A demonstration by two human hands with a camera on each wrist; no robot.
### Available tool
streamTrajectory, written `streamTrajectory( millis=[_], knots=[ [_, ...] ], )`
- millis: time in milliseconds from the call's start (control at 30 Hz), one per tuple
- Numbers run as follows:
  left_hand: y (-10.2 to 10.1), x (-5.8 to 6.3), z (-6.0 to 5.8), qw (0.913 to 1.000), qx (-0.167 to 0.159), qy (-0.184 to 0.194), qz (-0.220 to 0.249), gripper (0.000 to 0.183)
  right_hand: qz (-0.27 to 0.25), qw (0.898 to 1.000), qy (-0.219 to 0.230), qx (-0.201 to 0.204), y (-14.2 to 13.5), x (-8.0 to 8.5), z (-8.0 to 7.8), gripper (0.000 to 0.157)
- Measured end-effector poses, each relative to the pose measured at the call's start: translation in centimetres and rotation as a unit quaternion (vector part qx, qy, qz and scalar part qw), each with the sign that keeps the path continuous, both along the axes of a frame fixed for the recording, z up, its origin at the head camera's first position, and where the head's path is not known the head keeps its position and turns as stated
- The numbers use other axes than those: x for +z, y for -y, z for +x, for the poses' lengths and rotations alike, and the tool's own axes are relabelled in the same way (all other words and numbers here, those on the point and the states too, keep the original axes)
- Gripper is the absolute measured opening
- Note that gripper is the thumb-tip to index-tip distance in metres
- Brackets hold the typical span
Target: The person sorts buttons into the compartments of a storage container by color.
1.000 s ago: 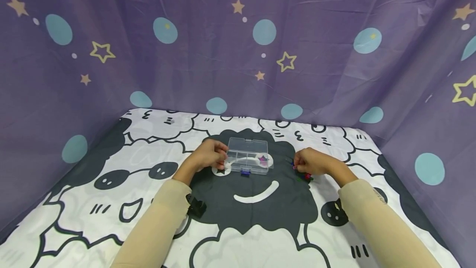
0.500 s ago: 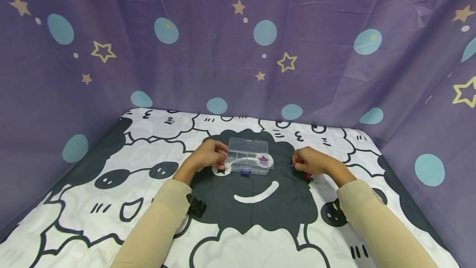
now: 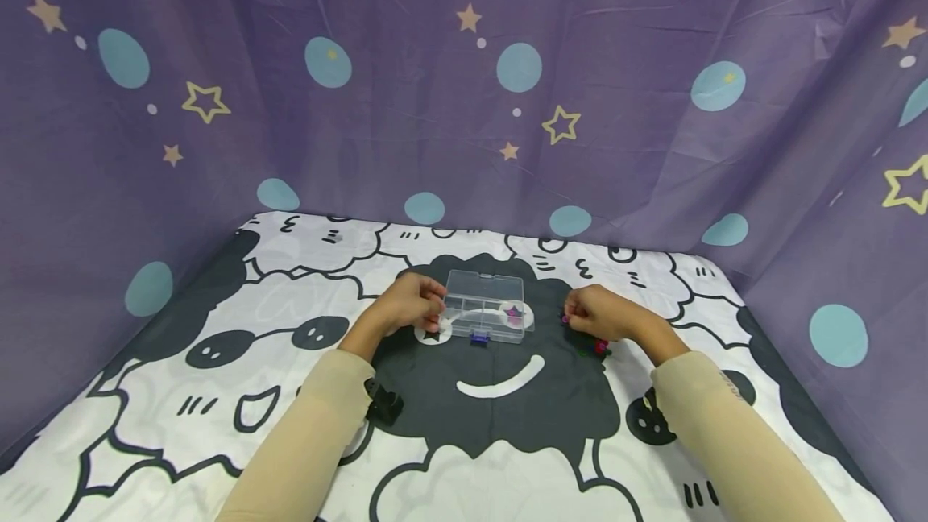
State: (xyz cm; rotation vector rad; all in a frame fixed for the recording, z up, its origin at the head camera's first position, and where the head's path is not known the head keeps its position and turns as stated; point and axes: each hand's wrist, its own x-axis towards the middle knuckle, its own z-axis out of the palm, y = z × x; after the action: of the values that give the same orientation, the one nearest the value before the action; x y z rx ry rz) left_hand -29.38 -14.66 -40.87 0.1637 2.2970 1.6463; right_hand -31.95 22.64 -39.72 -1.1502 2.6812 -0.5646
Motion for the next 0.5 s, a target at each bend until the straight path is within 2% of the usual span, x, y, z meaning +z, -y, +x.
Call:
streamTrajectory(
  millis=[167, 500],
  knots=[
    [0.0, -0.1, -0.1, 1.0, -0.001, -0.002, 0.001, 0.031, 0.002, 1.0, -0.026, 0.005, 0.6, 0.3, -0.1, 0.013],
    [0.0, 0.0, 0.1, 1.0, -0.001, -0.003, 0.003, 0.033, 0.004, 0.999, -0.033, 0.006, 2.2, 0.8, -0.2, 0.015]
  ],
)
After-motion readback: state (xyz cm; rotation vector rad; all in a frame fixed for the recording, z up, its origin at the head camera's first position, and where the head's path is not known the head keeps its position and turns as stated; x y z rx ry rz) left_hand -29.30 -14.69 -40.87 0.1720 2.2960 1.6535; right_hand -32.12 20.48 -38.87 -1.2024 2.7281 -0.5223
